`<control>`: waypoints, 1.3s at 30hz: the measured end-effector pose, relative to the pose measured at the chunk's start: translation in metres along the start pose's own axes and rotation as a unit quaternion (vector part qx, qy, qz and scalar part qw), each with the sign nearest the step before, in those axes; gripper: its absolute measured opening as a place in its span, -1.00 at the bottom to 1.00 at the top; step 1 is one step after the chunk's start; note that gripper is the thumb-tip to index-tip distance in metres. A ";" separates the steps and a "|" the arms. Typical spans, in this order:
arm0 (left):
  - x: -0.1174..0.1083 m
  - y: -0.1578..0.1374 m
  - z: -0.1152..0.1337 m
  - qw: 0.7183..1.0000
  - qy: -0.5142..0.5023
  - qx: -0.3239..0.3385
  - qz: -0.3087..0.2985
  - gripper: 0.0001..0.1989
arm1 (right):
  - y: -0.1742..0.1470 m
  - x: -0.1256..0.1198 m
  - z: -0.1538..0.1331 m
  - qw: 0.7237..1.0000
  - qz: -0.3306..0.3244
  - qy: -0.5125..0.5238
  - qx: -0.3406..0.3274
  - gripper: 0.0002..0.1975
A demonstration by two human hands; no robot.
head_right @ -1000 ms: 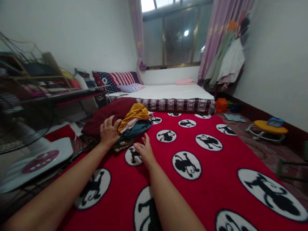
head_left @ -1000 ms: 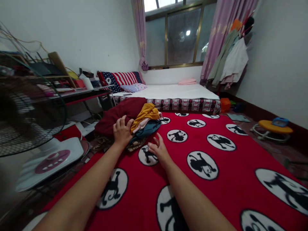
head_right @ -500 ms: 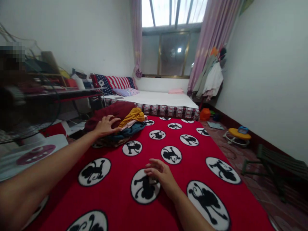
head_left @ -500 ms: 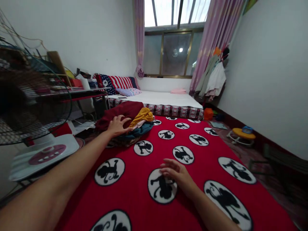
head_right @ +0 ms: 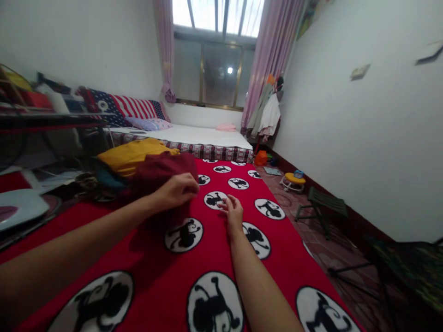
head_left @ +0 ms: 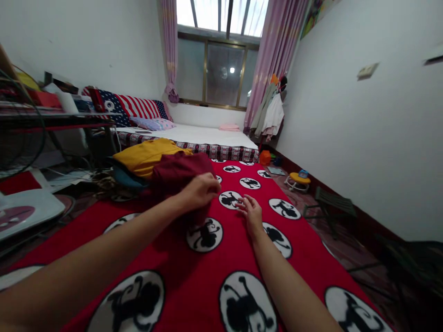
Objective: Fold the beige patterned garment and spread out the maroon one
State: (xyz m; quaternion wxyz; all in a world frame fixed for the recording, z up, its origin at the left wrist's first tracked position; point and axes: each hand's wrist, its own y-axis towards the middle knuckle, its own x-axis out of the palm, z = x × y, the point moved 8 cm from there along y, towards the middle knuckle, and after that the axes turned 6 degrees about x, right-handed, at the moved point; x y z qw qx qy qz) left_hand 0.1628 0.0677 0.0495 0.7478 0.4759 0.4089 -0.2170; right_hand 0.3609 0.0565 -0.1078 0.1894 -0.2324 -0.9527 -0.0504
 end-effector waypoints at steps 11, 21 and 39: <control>0.080 -0.057 -0.082 0.976 0.113 -0.184 -0.038 -0.50 | 0.007 0.016 0.004 0.978 -0.087 -0.186 -0.047 -0.55; 0.089 -0.070 -0.088 0.979 0.111 -0.171 0.017 -0.51 | -0.029 0.031 -0.032 0.890 -0.026 -0.350 -0.292 -0.67; 0.088 -0.067 -0.092 0.982 0.103 -0.147 0.049 -0.56 | -0.066 0.095 -0.002 0.757 -0.193 -0.550 -0.296 -0.69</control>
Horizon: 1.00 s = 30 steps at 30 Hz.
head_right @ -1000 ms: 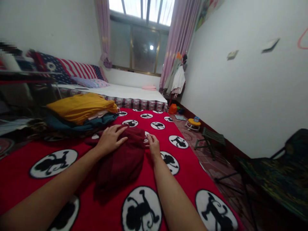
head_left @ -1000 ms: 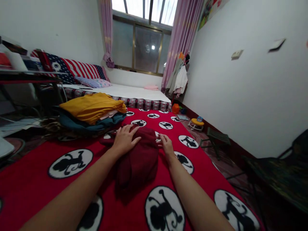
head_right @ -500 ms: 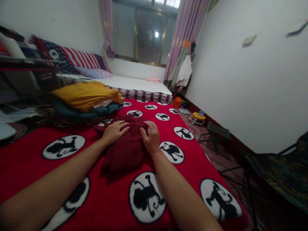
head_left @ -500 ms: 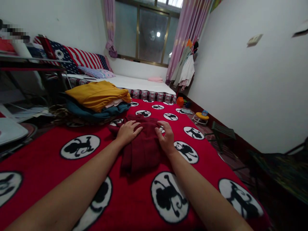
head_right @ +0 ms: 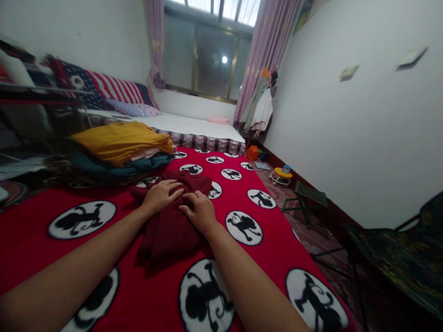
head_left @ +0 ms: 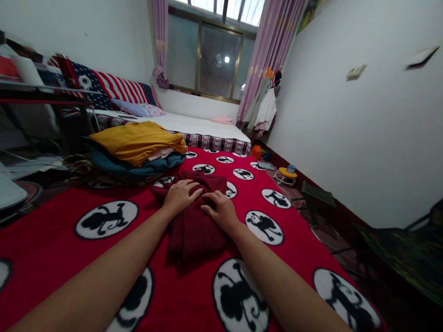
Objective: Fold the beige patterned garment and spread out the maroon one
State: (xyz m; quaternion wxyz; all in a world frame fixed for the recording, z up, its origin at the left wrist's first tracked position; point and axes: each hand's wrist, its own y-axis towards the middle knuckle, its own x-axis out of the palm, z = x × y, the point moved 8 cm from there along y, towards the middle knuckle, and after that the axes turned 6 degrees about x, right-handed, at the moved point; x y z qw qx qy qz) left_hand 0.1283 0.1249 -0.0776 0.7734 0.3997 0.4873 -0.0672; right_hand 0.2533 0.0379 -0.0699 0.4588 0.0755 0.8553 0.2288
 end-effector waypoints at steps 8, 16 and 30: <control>-0.003 0.002 -0.006 0.996 -0.086 -0.021 0.016 -0.56 | 0.004 -0.007 -0.003 0.994 0.027 0.105 -0.034 -0.96; -0.038 -0.007 -0.079 0.930 -0.223 -0.178 0.231 -0.56 | -0.025 -0.098 0.161 0.813 0.407 0.298 0.290 -0.65; -0.020 -0.004 -0.041 0.980 -0.111 -0.146 0.079 -0.51 | 0.003 -0.053 0.062 0.983 0.161 0.060 0.069 -0.34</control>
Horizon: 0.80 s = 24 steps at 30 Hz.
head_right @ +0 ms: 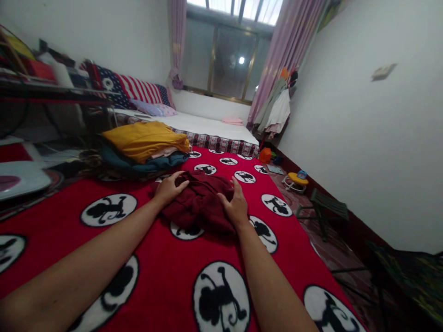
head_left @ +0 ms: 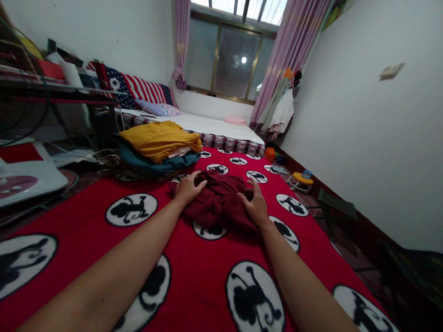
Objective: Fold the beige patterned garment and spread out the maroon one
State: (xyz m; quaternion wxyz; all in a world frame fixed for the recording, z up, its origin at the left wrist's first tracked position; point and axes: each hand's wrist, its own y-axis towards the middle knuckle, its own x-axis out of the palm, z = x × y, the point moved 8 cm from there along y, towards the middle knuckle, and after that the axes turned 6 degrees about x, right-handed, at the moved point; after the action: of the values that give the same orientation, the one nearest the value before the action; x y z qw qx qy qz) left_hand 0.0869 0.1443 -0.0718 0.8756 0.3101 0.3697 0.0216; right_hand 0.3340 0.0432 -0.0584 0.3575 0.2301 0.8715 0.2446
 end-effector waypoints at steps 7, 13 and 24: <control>0.006 -0.001 0.010 0.998 0.045 0.032 -0.032 -0.49 | 0.017 0.047 -0.026 0.969 -0.129 -0.212 -0.010 -0.18; -0.004 0.005 -0.008 0.989 -0.135 -0.006 0.060 -0.60 | 0.036 0.075 -0.081 0.937 -0.214 -0.237 -0.141 -0.03; -0.006 0.005 -0.035 0.879 -0.437 -0.130 0.142 -0.60 | 0.040 0.084 -0.077 0.968 -0.237 -0.034 -0.070 -0.87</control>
State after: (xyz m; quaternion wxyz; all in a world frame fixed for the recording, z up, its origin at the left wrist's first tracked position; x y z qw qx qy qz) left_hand 0.0601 0.1656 -0.0840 0.9681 0.2208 -0.1045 0.0553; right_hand 0.2331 0.1022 -0.0296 0.4502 0.0000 0.8689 0.2056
